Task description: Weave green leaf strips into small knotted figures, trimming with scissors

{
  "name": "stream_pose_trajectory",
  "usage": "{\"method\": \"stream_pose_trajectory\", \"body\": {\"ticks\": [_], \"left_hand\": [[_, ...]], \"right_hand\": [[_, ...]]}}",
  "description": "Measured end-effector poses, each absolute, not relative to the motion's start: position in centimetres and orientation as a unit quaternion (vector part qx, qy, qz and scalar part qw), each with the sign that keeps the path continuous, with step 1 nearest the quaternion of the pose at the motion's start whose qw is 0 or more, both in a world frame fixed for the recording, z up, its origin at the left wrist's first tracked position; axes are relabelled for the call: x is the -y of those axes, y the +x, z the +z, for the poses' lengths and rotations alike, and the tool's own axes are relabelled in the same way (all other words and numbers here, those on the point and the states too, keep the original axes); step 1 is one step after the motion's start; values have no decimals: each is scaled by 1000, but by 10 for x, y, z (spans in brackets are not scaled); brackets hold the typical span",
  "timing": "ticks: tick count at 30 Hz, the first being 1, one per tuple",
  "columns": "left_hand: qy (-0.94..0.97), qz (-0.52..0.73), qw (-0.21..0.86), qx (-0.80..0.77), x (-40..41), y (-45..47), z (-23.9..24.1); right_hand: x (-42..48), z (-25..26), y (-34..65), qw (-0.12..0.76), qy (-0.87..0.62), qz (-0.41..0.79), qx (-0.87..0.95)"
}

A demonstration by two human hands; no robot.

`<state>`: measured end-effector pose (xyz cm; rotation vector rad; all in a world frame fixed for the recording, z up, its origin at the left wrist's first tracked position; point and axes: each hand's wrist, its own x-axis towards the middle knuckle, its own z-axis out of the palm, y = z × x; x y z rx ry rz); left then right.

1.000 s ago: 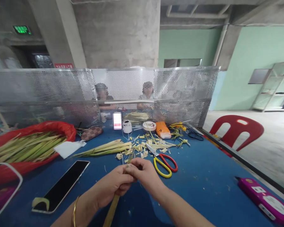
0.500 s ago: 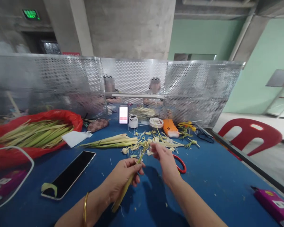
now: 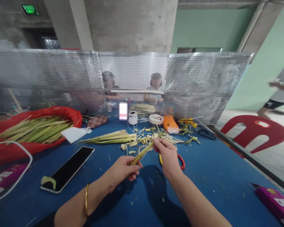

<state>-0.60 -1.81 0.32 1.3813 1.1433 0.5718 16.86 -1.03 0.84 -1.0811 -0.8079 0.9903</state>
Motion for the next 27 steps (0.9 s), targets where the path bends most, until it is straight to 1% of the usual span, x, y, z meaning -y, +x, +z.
{"method": "stream_pose_trajectory", "body": {"ticks": [1,2,3,4,5,6,7,8,10,12,13,14,16,20,21,22,25,26,27], "left_hand": [[632,257,510,-524,15,-9,3],[675,289,407,-543,13,-12,4],[701,339,290,-556,10,-15,5],[713,383,197,-553,8,-18,7],[726,408,153,-533,7,-20,9],[730,428,139,-515,6,-21,12],[731,438,159,-498,7,-20,14],[731,436,208,-481,8,-19,15],[712,400,356,-455,12,-14,17],[651,345,520,-432,16,-8,15],[612,328,572,-435,18,-6,13],[582,326,602,-439,18,-5,11],[534,346,628,-449,18,-5,9],[489,391,630,-460,12,-9,6],[485,392,630,-463,12,-9,6],[484,390,631,-464,11,-9,6],[487,382,633,-465,12,-7,7],[488,381,632,-466,14,-7,8],[490,383,629,-466,15,-6,9]], "right_hand": [[8,11,174,692,-478,427,333],[6,13,178,705,-476,420,316],[5,15,180,710,-473,419,310],[6,15,180,709,-471,421,313],[6,15,179,702,-470,426,324],[8,14,176,692,-470,431,340],[9,13,173,679,-469,438,356],[11,11,168,668,-469,444,370],[15,8,160,644,-470,457,394],[17,6,154,620,-475,463,419],[18,7,153,607,-480,459,436],[18,7,153,594,-486,450,456],[17,8,156,574,-494,426,495],[10,7,171,570,-516,396,502],[8,7,176,569,-539,362,504],[6,6,180,565,-570,303,514],[2,6,189,524,-638,53,562],[2,7,189,508,-638,20,578],[3,7,187,499,-631,34,593]]}}
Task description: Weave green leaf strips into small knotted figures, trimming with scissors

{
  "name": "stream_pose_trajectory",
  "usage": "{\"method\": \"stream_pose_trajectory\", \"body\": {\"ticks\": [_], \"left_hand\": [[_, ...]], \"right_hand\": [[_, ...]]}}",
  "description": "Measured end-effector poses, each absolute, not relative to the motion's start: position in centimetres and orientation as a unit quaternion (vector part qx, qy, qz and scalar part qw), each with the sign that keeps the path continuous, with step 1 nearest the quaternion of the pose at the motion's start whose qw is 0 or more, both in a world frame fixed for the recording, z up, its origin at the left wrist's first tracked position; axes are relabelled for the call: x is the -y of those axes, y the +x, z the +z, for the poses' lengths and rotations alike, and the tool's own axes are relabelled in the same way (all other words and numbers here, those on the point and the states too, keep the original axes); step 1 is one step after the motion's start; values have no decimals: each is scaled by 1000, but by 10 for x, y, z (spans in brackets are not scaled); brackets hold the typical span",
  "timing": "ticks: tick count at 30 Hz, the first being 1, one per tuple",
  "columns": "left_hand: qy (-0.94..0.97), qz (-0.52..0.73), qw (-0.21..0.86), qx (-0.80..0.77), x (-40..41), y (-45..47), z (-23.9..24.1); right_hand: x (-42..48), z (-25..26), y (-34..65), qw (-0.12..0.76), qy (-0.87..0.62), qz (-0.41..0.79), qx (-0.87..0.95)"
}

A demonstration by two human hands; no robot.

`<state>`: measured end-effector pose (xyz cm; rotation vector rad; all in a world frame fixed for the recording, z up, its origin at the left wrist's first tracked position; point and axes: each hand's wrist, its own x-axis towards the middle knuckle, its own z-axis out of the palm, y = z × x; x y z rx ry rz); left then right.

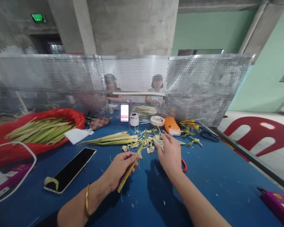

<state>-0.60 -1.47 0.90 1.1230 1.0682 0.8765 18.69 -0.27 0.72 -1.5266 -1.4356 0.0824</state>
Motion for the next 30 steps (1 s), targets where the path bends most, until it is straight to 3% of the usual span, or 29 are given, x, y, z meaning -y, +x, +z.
{"method": "stream_pose_trajectory", "body": {"ticks": [5,7,12,15,17,19,22,24,28,30], "left_hand": [[506,394,619,-454,20,-4,12],[515,390,618,-448,20,-3,9],[524,377,608,-463,16,-2,-1],[510,379,612,-470,14,-5,0],[490,386,620,-475,13,-7,3],[467,387,636,-477,13,-9,6],[442,379,658,-477,15,-9,9],[447,379,658,-473,15,-8,9],[486,380,642,-456,18,-3,5],[499,369,647,-444,20,-1,4]], "right_hand": [[14,1,157,501,-494,379,601],[18,-4,147,495,-495,408,586],[19,-4,154,416,-543,354,638],[13,3,170,380,-512,409,652],[8,7,185,397,-544,377,635],[3,10,201,471,-632,200,582],[-1,13,217,516,-657,11,549],[0,14,217,519,-646,-4,560],[6,9,186,501,-548,347,573],[9,5,170,487,-499,449,558]]}}
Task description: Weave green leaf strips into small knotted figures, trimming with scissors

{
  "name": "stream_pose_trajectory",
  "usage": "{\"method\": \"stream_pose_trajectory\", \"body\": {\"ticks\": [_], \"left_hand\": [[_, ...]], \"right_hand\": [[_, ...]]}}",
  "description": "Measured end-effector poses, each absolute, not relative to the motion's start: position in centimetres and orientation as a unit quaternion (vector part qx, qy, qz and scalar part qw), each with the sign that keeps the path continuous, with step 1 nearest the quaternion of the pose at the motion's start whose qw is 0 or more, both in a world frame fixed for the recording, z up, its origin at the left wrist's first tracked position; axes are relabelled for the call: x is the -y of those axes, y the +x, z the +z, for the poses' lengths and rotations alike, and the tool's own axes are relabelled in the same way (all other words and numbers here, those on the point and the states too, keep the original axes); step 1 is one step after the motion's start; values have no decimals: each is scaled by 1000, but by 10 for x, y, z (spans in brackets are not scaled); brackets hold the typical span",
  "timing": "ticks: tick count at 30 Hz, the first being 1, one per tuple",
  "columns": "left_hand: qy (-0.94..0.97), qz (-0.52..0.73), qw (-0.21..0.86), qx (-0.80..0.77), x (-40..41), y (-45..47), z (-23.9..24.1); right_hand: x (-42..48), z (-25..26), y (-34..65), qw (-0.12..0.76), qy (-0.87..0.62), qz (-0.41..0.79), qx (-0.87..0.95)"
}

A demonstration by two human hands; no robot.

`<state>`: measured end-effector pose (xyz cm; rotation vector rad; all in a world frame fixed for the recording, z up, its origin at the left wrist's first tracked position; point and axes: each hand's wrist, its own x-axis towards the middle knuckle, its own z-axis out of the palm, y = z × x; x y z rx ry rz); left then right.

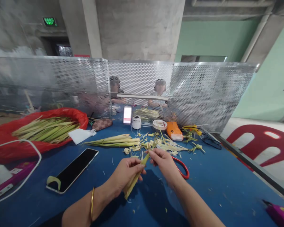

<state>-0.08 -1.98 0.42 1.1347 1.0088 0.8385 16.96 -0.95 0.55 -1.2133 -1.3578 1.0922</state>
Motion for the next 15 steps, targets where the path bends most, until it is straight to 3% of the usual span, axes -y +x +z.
{"method": "stream_pose_trajectory", "body": {"ticks": [3,7,10,12,13,15], "left_hand": [[517,337,651,-443,20,-1,3],[596,254,598,-472,11,-11,-2],[710,211,420,-524,2,-22,-4],[751,319,204,-541,-2,-27,-2],[753,363,151,-528,-3,-28,1],[736,430,153,-500,-2,-27,7]], "right_hand": [[10,3,162,531,-482,456,526],[2,9,187,685,-484,378,392],[-4,15,207,754,-464,345,311],[-4,18,211,762,-450,358,299],[-3,20,209,756,-444,372,304],[1,21,200,725,-436,417,331]]}}
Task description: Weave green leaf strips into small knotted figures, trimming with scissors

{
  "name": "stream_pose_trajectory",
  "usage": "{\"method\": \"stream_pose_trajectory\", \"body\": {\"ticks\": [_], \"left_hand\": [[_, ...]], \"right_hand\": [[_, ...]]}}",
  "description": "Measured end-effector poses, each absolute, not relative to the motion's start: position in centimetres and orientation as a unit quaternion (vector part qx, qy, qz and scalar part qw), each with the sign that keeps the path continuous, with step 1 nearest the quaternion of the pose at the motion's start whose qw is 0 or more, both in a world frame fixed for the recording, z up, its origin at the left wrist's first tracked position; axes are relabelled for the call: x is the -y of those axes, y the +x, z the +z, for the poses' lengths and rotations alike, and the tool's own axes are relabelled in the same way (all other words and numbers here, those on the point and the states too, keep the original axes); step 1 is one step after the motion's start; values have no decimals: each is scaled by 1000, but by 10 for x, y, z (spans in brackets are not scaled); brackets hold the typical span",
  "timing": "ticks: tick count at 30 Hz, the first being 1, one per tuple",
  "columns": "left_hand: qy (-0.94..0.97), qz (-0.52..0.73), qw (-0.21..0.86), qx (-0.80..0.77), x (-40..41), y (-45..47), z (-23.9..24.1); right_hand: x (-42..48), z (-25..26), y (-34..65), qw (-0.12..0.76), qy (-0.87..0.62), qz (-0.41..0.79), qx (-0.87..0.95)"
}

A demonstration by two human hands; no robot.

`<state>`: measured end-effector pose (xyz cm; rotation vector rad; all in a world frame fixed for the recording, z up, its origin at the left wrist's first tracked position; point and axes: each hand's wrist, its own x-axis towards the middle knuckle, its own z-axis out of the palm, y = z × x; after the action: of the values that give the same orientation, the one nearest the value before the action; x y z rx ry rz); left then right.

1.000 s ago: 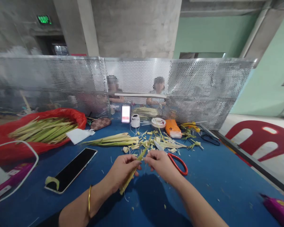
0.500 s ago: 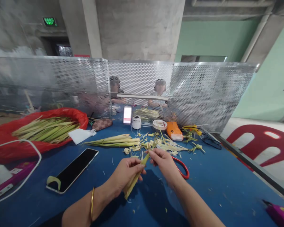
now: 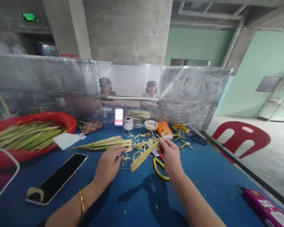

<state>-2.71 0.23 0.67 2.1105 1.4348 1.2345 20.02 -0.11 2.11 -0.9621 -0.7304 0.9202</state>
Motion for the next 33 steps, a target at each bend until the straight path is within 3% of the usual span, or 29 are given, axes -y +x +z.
{"method": "stream_pose_trajectory", "body": {"ticks": [6,10,14,18,22,24,29,33], "left_hand": [[576,393,576,-426,10,-10,14],[500,367,663,-419,17,-6,11],[423,383,704,-424,18,-8,12],[368,394,738,-406,16,-9,13],[385,371,745,-398,18,-8,15],[404,371,731,-405,20,-8,17],[453,362,722,-378,22,-9,18],[453,302,760,-355,23,-8,13]], "right_hand": [[21,14,158,567,-436,536,448],[23,3,148,508,-466,496,527],[22,-1,151,474,-531,284,643],[30,4,152,355,-488,-18,797],[33,4,150,300,-448,-126,833],[30,4,152,333,-479,-102,806],[25,8,156,439,-527,90,722],[27,11,152,413,-553,182,700]]}}
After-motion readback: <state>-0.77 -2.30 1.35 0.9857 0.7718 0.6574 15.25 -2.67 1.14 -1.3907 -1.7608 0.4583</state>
